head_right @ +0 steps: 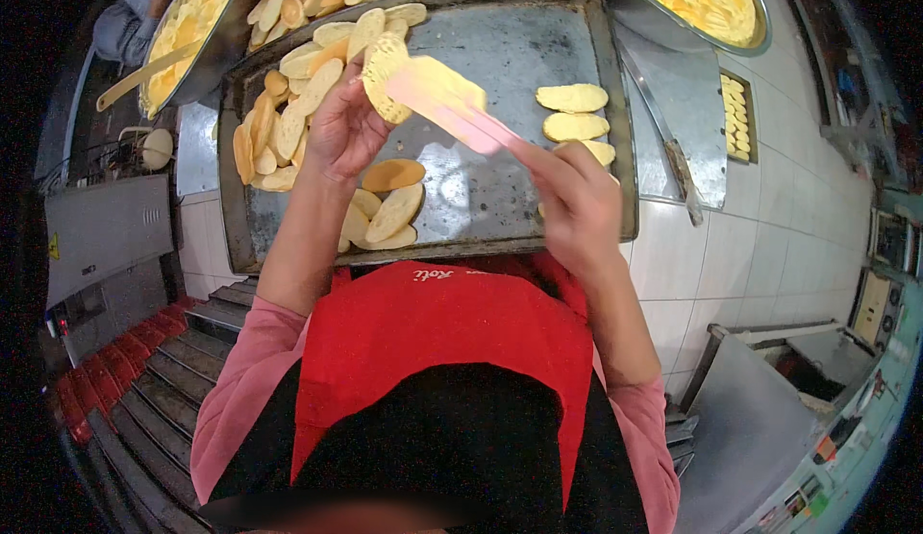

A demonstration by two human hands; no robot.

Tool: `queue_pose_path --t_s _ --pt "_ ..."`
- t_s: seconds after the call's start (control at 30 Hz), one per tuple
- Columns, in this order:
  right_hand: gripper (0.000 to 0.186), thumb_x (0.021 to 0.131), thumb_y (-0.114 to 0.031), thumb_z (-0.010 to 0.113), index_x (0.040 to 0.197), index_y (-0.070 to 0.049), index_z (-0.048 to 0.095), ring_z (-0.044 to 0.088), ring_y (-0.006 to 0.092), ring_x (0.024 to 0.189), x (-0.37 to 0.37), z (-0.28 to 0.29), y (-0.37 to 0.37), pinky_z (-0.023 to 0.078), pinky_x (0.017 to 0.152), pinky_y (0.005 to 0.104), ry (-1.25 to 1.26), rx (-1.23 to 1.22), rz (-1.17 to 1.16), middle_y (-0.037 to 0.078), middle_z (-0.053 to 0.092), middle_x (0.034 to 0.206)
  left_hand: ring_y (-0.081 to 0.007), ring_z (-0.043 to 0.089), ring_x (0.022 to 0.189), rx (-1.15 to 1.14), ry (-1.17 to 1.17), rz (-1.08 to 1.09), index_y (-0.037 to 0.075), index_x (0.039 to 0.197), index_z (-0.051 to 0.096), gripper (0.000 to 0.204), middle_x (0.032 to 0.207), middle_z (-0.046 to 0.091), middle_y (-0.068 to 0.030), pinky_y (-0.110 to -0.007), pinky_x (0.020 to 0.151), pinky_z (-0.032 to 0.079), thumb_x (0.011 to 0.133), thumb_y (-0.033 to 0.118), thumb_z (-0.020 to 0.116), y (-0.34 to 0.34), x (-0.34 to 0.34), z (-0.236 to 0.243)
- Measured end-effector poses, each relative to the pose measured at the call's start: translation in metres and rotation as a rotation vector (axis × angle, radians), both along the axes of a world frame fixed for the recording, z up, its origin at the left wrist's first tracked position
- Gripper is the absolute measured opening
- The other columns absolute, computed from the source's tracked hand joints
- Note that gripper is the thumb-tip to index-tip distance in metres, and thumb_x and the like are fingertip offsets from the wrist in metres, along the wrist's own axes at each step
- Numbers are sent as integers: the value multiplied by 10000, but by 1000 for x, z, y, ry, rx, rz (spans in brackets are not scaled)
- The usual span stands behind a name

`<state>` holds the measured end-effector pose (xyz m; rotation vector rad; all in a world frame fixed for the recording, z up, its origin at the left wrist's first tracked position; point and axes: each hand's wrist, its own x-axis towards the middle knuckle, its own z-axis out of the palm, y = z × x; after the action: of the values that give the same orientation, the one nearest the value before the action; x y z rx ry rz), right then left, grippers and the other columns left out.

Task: Apply butter or a similar spread to sliced pieces of bread and arrange them on a baking tray.

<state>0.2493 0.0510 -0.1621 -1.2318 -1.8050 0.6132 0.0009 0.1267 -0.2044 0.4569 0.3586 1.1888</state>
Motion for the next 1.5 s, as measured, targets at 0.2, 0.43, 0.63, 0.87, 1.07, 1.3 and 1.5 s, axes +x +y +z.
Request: queue_pose_path --t_s 0.2,0.43,0.63,0.87,1.07,1.3,1.5 --pt "334 688 35 540 960 -132 639 493 259 552 -5 -8 33 396 497 354 -359 236 -85 82 462 636 -227 536 1056 -62 -55 -129 49 1228 370 398 1185 493 -114 -367 883 472 845 76 474 -14 22 7" --pt "300 693 2 549 947 -125 644 531 269 588 -1 -6 32 427 524 368 -430 179 -191 87 497 649 -298 506 1089 -62 -117 -268 24 1259 353 502 1222 474 -143 -394 929 432 802 136 527 -12 27 -12" --pt "247 807 -33 517 1019 -117 614 613 266 717 75 35 67 470 613 326 -165 116 -462 131 628 831 -382 544 1003 -108 -91 -228 78 1239 383 461 1155 514 -163 -427 837 487 802 133 517 -20 21 -5" --pt "220 850 -179 467 1010 -168 617 603 303 743 152 83 175 463 639 405 -738 173 -636 134 629 835 -360 580 943 -145 -11 -212 135 1262 315 402 1131 490 -257 -390 681 561 878 147 434 -21 27 -2" --pt "236 860 -208 453 1030 -189 615 585 329 818 154 69 236 460 709 412 -876 202 -543 134 626 889 -317 606 900 -240 41 -183 118 1251 349 345 1123 500 -246 -355 643 573 931 243 385 -16 30 -4" --pt "229 854 -178 477 1030 -114 609 594 270 708 194 95 221 448 620 355 -953 72 -286 121 624 793 -293 609 901 -258 84 -160 82 1248 351 356 1113 515 -233 -331 653 566 938 253 372 -8 34 -1" --pt "242 888 -125 472 1061 14 567 380 48 492 225 101 173 279 445 187 234 -399 -275 -19 495 611 -281 596 934 -192 115 -242 78 1256 347 337 1105 527 -216 -343 706 546 946 207 316 27 65 2"
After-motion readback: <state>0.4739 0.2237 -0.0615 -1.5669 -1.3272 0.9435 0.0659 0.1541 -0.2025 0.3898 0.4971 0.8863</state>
